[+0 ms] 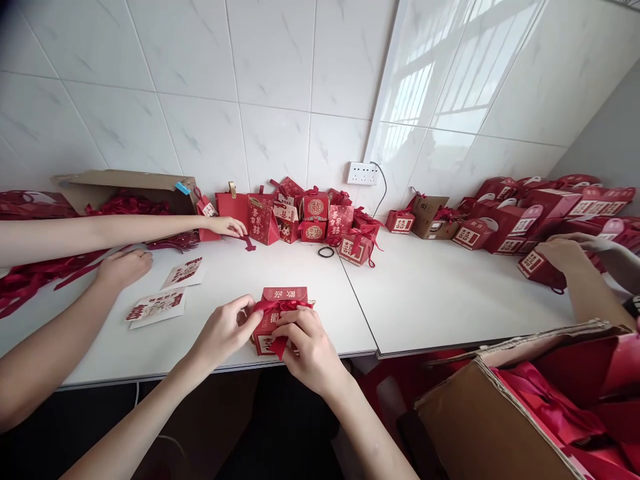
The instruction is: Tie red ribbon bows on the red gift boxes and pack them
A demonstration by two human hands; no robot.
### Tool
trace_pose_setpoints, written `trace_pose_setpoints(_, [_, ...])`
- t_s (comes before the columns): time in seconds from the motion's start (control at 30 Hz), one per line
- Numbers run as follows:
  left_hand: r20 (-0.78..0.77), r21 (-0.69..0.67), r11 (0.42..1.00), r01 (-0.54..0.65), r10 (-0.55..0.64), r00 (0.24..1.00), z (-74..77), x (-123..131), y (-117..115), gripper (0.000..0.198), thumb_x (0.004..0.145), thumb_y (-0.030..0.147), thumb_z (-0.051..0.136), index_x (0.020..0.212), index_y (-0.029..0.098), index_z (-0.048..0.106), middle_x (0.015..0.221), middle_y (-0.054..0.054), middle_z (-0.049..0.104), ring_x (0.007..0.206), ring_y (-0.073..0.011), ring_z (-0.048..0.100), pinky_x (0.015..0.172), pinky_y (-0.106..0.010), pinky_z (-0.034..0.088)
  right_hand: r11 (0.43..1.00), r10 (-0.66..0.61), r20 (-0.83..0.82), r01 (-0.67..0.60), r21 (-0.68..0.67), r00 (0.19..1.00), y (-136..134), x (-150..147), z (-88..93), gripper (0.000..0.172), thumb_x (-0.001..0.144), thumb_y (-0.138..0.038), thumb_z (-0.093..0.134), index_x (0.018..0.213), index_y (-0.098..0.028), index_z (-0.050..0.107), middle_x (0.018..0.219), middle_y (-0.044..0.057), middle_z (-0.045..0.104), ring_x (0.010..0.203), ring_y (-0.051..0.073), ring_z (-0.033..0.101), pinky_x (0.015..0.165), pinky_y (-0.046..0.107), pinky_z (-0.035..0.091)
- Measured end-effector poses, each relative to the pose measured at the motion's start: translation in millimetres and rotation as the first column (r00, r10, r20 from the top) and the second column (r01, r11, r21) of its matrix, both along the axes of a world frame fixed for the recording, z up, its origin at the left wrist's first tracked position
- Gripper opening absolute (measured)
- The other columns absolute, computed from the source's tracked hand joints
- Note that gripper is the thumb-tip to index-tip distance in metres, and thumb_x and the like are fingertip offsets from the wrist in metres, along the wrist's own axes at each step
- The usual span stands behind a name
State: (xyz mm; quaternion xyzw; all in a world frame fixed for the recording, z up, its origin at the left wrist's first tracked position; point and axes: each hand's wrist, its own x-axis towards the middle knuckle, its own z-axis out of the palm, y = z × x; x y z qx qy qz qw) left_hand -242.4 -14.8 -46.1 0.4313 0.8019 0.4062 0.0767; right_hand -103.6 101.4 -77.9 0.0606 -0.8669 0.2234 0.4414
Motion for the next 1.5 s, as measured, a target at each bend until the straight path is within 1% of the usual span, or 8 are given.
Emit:
trace_pose_setpoints(0.1, [0.208, 0.037, 0.993, 0.116, -0.121, 0.971, 4.0, -7.0, -0.8, 0.03, 0.078, 0.046, 0.047, 0.063, 0.021, 0.04, 0.052, 0.005, 0.039, 0.047, -0.0113, 0.036, 0.046, -0.023, 0.026, 0.997, 0.046, -0.012, -0.046, 0.055, 0.999, 3.9, -0.1, 0.1, 0.026, 0.079, -0.002, 0.049, 0.097, -0.021, 0.056, 0.091, 0.007, 0.062, 0.092, 0.018, 0.06, 0.084, 0.038, 0.05])
trace_pose_setpoints(0.23, [0.23, 0.011, 0.995, 0.101, -0.101, 0.968, 13.1, -13.7, 10.8, 0.042, 0.08, 0.053, 0.043, 0.057, 0.02, 0.031, 0.049, 0.006, 0.029, 0.048, -0.0102, 0.031, 0.047, -0.023, 0.023, 0.995, 0.054, -0.021, -0.052, 0.083, 0.998, 4.5, -2.0, 0.8, 0.024, 0.083, -0.004, 0.05, 0.099, -0.02, 0.055, 0.09, 0.006, 0.064, 0.093, 0.017, 0.061, 0.089, 0.039, 0.048])
trace_pose_setpoints(0.5, [0.324, 0.069, 0.998, 0.006, -0.028, 0.946, -5.5, -5.8, 11.9, 0.042, 0.08, 0.046, 0.045, 0.052, 0.019, 0.029, 0.046, 0.006, 0.026, 0.044, -0.0081, 0.026, 0.045, -0.023, 0.021, 0.944, -0.185, -0.125, 0.212, 0.252, 0.975, -21.4, 4.8, 6.2, 0.024, 0.084, -0.004, 0.052, 0.1, -0.022, 0.054, 0.087, 0.003, 0.069, 0.078, 0.016, 0.062, 0.084, 0.038, 0.039])
trace_pose_setpoints(0.9, [0.443, 0.2, 0.978, -0.058, -0.037, 0.896, -13.8, -4.4, 17.6, 0.042, 0.077, 0.048, 0.048, 0.051, 0.02, 0.032, 0.044, 0.007, 0.026, 0.038, -0.0064, 0.025, 0.037, -0.021, 0.021, 0.943, -0.05, -0.03, 0.057, 0.329, 0.998, -59.3, -0.3, 0.0, 0.017, 0.087, -0.009, 0.045, 0.094, -0.021, 0.056, 0.076, -0.001, 0.067, 0.064, 0.013, 0.056, 0.08, 0.038, 0.037])
trace_pose_setpoints(1.03, [0.496, 0.196, 0.98, -0.026, -0.077, 0.865, -15.0, -5.8, 16.1, 0.042, 0.078, 0.049, 0.047, 0.051, 0.02, 0.033, 0.045, 0.006, 0.029, 0.038, -0.0062, 0.026, 0.037, -0.021, 0.02, 0.99, -0.111, -0.137, 0.122, 0.075, 0.984, -35.2, 14.3, 15.4, 0.008, 0.087, -0.023, 0.048, 0.082, -0.021, 0.053, 0.065, 0.0, 0.059, 0.061, 0.014, 0.052, 0.068, 0.034, 0.04])
trace_pose_setpoints(1.13, [0.503, 0.2, 0.979, -0.026, -0.08, 0.861, -14.7, -4.5, 14.7, 0.043, 0.079, 0.05, 0.047, 0.052, 0.019, 0.034, 0.047, 0.006, 0.029, 0.039, -0.0061, 0.026, 0.038, -0.021, 0.021, 0.854, -0.362, 0.144, 0.39, -0.345, 0.921, 0.5, 13.5, 27.5, 0.038, 0.091, -0.04, 0.036, 0.059, -0.021, 0.042, 0.051, -0.002, 0.043, 0.049, 0.013, 0.04, 0.052, 0.028, 0.034])
trace_pose_setpoints(1.27, [0.497, 0.204, 0.977, -0.059, -0.052, 0.866, -14.7, -2.2, 14.6, 0.044, 0.078, 0.049, 0.048, 0.05, 0.02, 0.031, 0.046, 0.006, 0.027, 0.039, -0.0066, 0.026, 0.038, -0.021, 0.021, 0.672, -0.152, 0.488, 0.452, -0.587, 0.859, 31.0, -2.3, 29.4, 0.054, 0.083, -0.063, 0.035, 0.05, -0.021, 0.034, 0.047, -0.003, 0.037, 0.047, 0.011, 0.034, 0.048, 0.026, 0.029])
trace_pose_setpoints(1.5, [0.514, 0.206, 0.977, -0.053, -0.062, 0.855, -18.8, -3.5, 14.4, 0.043, 0.078, 0.048, 0.048, 0.049, 0.02, 0.033, 0.044, 0.005, 0.031, 0.037, -0.0072, 0.03, 0.038, -0.021, 0.023, 0.486, 0.176, 0.355, 0.232, -0.842, 0.918, 34.3, -14.4, 14.0, 0.046, 0.072, -0.062, 0.056, 0.061, -0.017, 0.053, 0.052, -0.002, 0.05, 0.052, 0.012, 0.047, 0.052, 0.025, 0.037])
